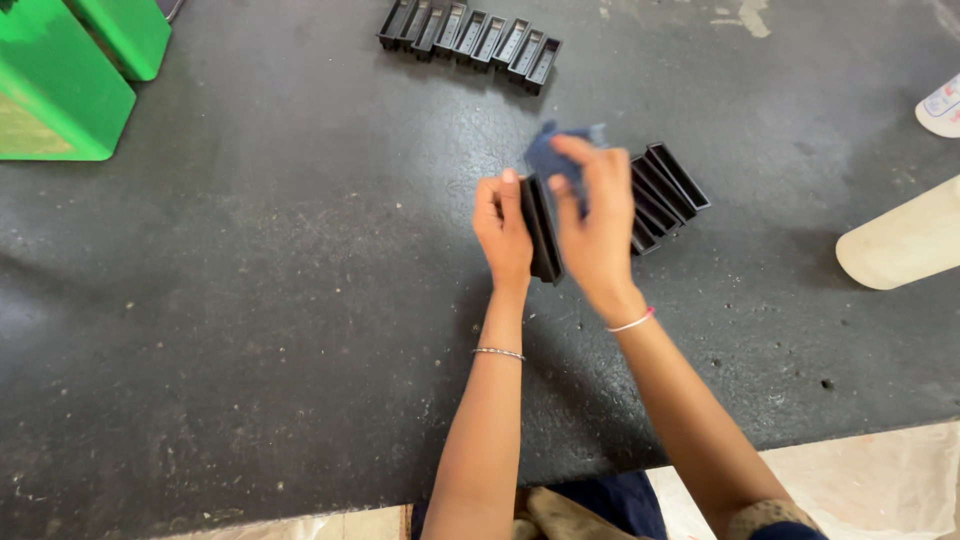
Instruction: The person wipes several small black metal parts with a blue cloth on a workbench. They pick up each part, wipe it on all sides, and place it back in a row. A white bottle and green bins are visible nearby.
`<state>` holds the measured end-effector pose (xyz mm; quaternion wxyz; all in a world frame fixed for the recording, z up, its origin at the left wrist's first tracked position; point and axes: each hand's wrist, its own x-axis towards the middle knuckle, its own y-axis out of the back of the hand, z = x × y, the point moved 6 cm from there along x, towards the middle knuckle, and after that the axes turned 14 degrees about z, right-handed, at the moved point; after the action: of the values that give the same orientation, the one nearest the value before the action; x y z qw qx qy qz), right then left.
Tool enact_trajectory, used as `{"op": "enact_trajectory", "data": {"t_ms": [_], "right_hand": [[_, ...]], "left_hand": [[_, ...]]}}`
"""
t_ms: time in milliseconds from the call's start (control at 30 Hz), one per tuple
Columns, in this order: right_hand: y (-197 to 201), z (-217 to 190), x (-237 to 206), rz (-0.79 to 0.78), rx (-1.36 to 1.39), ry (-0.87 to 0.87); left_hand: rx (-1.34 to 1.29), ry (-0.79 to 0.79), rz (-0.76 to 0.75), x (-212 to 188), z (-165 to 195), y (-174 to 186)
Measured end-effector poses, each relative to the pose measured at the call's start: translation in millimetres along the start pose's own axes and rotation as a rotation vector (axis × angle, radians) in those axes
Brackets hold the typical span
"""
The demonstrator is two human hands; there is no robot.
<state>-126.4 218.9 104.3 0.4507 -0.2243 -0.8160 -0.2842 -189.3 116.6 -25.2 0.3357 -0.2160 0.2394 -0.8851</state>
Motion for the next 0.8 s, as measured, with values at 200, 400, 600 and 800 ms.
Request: {"op": "enact_trajectory", "data": {"t_ms": [200, 400, 600, 800], "right_hand": [[-27, 36, -14, -0.075, -0.024, -0.102], [-20, 86, -29, -0.057, 0.219, -0.416], [-31, 89, -72, -0.193, 0.769, -1.157], [-31, 96, -72, -0.136, 0.618, -0.964]], "left_hand": [[-0.074, 0.061, 0.014, -2, -6, 5], [-0.301, 0.398, 0.038, 5, -27, 3], [-0.241, 0.488, 0.088, 4, -45, 9], [0.266, 0.052, 0.040, 5, -37, 11]]}}
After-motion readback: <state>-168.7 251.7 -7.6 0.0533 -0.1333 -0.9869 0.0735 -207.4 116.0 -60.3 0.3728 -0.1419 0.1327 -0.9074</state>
